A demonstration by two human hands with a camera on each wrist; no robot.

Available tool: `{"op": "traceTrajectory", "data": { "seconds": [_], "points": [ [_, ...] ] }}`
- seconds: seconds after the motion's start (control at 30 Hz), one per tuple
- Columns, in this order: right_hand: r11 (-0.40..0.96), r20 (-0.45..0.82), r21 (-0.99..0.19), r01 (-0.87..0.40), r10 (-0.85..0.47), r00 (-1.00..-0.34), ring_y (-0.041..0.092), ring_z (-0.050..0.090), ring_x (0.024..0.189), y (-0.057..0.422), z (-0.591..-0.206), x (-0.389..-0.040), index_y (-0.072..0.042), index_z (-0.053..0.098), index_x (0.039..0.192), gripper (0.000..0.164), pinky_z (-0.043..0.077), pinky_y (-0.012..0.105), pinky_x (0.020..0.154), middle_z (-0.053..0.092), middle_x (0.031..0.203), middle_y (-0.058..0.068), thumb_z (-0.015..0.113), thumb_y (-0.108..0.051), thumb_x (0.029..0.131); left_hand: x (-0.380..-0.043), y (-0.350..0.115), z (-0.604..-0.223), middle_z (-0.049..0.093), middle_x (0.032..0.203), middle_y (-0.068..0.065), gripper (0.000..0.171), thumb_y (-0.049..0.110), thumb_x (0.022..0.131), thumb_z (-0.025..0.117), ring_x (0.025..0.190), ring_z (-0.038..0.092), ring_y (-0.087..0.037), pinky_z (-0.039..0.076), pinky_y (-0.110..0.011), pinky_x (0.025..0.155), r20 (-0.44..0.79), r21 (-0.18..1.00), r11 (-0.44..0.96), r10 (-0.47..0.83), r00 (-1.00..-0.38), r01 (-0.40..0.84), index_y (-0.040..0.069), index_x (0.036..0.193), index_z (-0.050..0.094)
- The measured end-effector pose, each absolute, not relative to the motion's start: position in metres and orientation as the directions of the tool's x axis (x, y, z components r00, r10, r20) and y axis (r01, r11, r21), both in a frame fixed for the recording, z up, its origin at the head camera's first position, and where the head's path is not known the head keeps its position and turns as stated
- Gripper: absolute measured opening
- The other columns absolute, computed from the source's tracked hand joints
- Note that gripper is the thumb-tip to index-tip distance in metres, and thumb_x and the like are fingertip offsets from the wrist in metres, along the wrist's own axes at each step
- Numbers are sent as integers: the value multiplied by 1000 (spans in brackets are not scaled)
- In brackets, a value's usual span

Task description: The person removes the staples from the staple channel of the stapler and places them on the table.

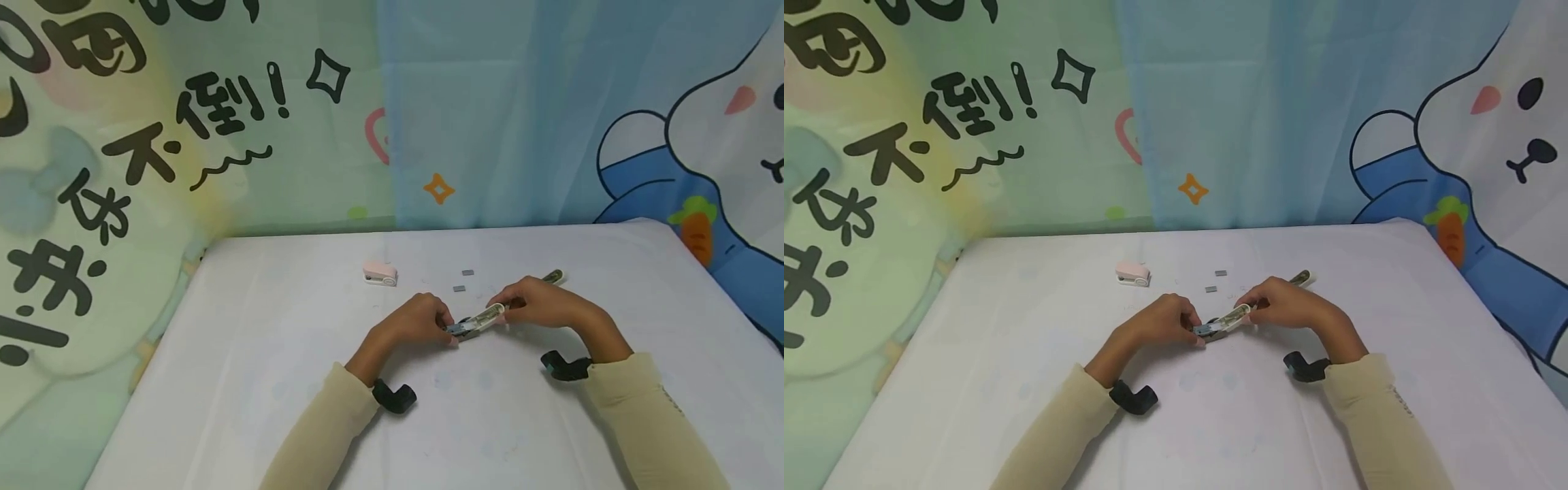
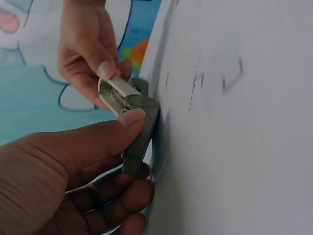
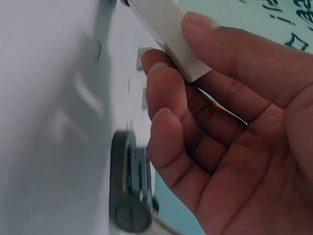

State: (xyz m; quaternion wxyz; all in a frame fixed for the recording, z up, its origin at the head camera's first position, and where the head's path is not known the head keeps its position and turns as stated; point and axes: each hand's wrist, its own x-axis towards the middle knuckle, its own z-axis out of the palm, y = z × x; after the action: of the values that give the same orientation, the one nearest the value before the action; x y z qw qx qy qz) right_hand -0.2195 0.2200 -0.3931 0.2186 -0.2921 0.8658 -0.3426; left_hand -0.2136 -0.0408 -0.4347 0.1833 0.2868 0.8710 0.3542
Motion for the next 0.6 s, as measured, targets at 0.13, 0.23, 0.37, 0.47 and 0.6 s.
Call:
{"op": "traceTrajectory", "data": {
  "seconds": [0.13,0.23,0.37,0.47,0.6],
  "points": [
    [601,-158,-713,-360,-638,-753,24,62,97,237,-389,-218,6,66,118,33,49,26,74,66,115,17,70,-10,90,-211,-20,-431,63,71,11,15,20,78,84,65,55,-3,44,-18,60,-86,649,606,658,-748,459,11,84,74],
    [621,-158,-712,-329,-598,-786,24,62,97,251,-385,-214,5,65,121,34,49,26,73,64,119,20,70,-7,89,-208,1,-430,60,70,14,14,25,80,82,63,52,-2,42,-17,57,-83,566,635,679,-730,526,14,84,74],
    [650,-150,-685,-328,-567,-810,18,57,85,263,-377,-211,5,64,122,35,48,28,67,64,116,19,69,-6,89,-207,21,-428,58,70,14,15,29,81,81,61,50,-3,41,-18,55,-112,498,678,668,-736,540,17,82,73],
    [674,-155,-664,-325,-549,-821,16,57,84,268,-371,-209,8,62,123,38,48,29,66,64,114,17,70,-7,90,-210,30,-427,59,71,14,15,30,82,81,62,50,-3,41,-18,55,-116,486,685,666,-737,542,17,84,73],
    [710,-201,-646,-279,-511,-836,15,53,74,271,-367,-205,11,60,124,40,45,30,61,66,102,9,69,-9,90,-216,34,-426,59,73,15,15,29,83,80,64,52,-2,42,-18,57,-112,460,701,655,-747,546,16,90,76]
  ]
}}
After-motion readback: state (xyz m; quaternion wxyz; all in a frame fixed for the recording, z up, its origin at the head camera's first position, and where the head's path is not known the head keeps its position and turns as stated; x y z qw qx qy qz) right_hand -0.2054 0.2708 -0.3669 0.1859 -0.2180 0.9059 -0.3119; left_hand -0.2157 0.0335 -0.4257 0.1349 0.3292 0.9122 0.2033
